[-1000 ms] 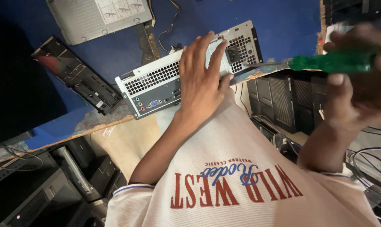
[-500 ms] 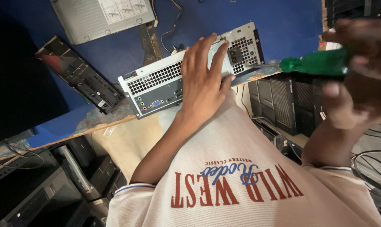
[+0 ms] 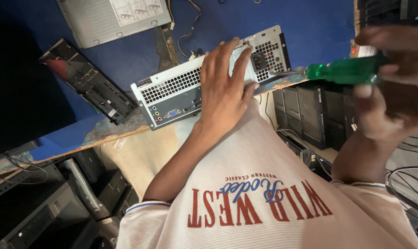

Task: The person installs a CPU fan onto the motherboard inside a computer case, then places the power supply unit into the case and secures it with screws. The person also connects internal cables to the motherboard.

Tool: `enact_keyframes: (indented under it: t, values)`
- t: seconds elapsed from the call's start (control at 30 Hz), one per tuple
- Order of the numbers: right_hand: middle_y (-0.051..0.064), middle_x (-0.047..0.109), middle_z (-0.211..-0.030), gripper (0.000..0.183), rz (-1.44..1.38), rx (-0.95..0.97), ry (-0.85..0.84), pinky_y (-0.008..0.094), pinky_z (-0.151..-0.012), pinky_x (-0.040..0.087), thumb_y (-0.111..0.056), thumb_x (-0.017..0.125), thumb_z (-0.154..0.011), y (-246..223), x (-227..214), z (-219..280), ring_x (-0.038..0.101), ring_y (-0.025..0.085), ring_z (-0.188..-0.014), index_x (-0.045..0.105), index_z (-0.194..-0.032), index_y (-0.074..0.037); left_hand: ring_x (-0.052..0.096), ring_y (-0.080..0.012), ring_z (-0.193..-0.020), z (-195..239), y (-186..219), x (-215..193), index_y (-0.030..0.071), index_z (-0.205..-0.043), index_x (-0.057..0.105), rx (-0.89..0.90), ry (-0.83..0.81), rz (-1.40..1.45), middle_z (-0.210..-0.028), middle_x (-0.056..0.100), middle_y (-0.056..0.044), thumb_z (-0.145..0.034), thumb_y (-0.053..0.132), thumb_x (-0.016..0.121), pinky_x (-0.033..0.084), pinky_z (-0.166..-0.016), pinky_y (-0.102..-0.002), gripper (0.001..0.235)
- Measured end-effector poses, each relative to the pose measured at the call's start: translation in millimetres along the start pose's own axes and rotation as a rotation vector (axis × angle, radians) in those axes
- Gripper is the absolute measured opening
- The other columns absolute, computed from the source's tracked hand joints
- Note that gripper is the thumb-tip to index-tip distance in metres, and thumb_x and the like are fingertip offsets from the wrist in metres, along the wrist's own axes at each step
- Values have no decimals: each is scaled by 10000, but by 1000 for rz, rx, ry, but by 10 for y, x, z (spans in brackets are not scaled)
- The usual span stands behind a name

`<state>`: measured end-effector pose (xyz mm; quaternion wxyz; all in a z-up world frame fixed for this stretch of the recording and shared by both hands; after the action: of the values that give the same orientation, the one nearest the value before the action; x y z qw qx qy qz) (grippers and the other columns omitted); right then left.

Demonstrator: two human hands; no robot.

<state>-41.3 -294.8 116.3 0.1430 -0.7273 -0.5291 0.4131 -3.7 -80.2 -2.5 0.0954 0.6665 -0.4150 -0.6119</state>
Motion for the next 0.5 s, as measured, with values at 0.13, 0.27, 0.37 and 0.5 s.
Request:
enact_keyframes:
  t: [0.13,0.27,0.37,0.5]
  values:
    - [219,585,-1201,428,-17,15,40,503,-936,640,-45,819,-861,51,-30,109,641,302,-1129,499,-1144,-22,339,-402,-1491,9,8,7,39,-1501,458,2,-3,8,-1569,351,-191,-861,194,843,259,-1268,-595,763]
    - [226,606,-1212,372,-99,151,85,476,-913,623,-55,794,-856,180,-18,124,672,313,-1107,528,-1117,-57,338,-402,-1493,4,9,-9,38,-1500,460,1,6,5,-1568,352,-192,-866,190,840,258,-1266,-593,755]
    - [214,599,-1199,435,-74,14,52,507,-949,618,-100,814,-839,59,18,35,648,322,-1119,491,-1120,-25,341,-402,-1491,4,17,-9,34,-1499,461,3,-4,2,-1567,354,-191,-864,181,839,259,-1267,-593,753]
    - [221,611,-1218,388,-38,7,92,523,-958,642,-45,774,-864,41,34,24,667,356,-1151,495,-1134,-29,341,-402,-1490,1,12,-31,43,-1496,465,-7,3,12,-1564,362,-183,-857,181,839,257,-1263,-593,753]
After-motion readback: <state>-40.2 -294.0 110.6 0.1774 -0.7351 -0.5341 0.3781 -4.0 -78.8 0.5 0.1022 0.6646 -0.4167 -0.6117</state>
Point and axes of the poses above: each hand's wrist, its own z-axis away from the middle knuckle, its own x-axis out of the palm, y = z × x, the point moved 10 cm from there along -z, towards the middle knuckle
